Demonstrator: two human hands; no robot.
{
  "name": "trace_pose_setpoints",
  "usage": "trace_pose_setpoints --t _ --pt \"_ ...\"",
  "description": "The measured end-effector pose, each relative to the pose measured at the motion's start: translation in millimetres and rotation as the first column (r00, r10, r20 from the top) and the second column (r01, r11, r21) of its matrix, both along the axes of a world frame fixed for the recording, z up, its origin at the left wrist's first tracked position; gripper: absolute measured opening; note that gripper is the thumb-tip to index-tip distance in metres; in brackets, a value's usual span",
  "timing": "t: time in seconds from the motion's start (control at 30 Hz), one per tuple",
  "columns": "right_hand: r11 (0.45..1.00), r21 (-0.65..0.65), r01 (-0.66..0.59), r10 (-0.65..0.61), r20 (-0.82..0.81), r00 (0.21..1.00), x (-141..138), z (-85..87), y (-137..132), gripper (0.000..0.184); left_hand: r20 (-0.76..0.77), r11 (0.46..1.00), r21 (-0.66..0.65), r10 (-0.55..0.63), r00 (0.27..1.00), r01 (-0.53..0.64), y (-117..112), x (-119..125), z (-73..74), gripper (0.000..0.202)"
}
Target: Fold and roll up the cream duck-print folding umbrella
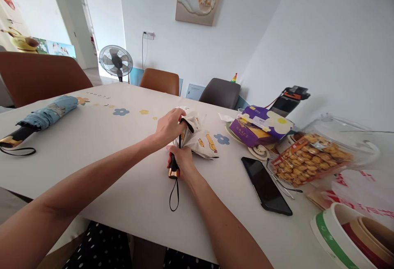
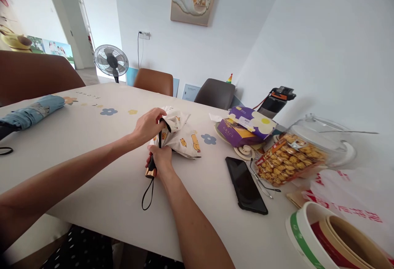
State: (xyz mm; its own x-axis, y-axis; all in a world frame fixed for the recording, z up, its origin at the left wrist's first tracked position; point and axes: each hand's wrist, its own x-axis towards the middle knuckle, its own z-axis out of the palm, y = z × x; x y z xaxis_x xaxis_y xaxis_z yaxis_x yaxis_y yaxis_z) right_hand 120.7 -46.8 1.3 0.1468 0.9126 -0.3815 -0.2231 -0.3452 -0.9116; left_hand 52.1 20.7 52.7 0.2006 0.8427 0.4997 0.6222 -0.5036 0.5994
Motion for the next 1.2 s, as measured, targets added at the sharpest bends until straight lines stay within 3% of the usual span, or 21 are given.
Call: trace_pose_setpoints --t 0.23,0.43,0.57,0.67,0.77,0.9,1.03,1.13,1.2 --pt "0.999 -0.038 0.01 -0.013 -0.091 0.996 3 1.3 4 0.021 0.304 0.979 -0.075 0.202 0.931 -0.188 0 -42 -2.9 0.005" --pt "1.0 0.001 -0.012 0.012 -0.257 0.966 12 0.5 8 0.021 0.49 0.893 -0.447 0.294 0.821 -0.053 6 -82 -27.8 0.005" --pt "0.999 -0.031 -0.013 0.002 -0.351 0.936 16 2.8 8 0.038 0.511 0.867 -0.498 0.296 0.807 -0.002 8 -86 -35.6 0.009" --pt "0.999 -0.029 0.035 -0.043 -0.311 0.95 18 2.9 9 0.044 0.496 0.865 -0.501 0.261 0.828 0.027 7 -85 -36.7 0.009" --pt "0.997 -0.022 0.081 -0.083 -0.224 0.971 18 2.2 9 0.039 0.465 0.865 -0.5 0.234 0.854 0.035 4 -84 -36.5 0.01" --pt "0.996 -0.021 0.088 -0.09 -0.146 0.985 19 3.4 8 0.025 0.386 0.884 -0.467 0.23 0.894 -0.026 4 -85 -39.7 0.011" --pt "0.994 0.028 0.104 -0.102 -0.072 0.992 20 7.3 8 0.021 0.213 0.866 -0.486 0.246 0.945 -0.116 8 -86 -47.7 0.007" --pt "0.995 0.061 0.079 -0.081 0.035 0.996 20 8.3 8 0.022 0.145 0.915 -0.309 0.313 0.939 -0.258 7 -83 -48.8 0.015" --pt "0.998 0.053 0.04 -0.047 0.133 0.99 18 6.5 7 0.025 0.19 0.966 -0.104 0.255 0.948 -0.238 2 -75 -45.7 0.021"
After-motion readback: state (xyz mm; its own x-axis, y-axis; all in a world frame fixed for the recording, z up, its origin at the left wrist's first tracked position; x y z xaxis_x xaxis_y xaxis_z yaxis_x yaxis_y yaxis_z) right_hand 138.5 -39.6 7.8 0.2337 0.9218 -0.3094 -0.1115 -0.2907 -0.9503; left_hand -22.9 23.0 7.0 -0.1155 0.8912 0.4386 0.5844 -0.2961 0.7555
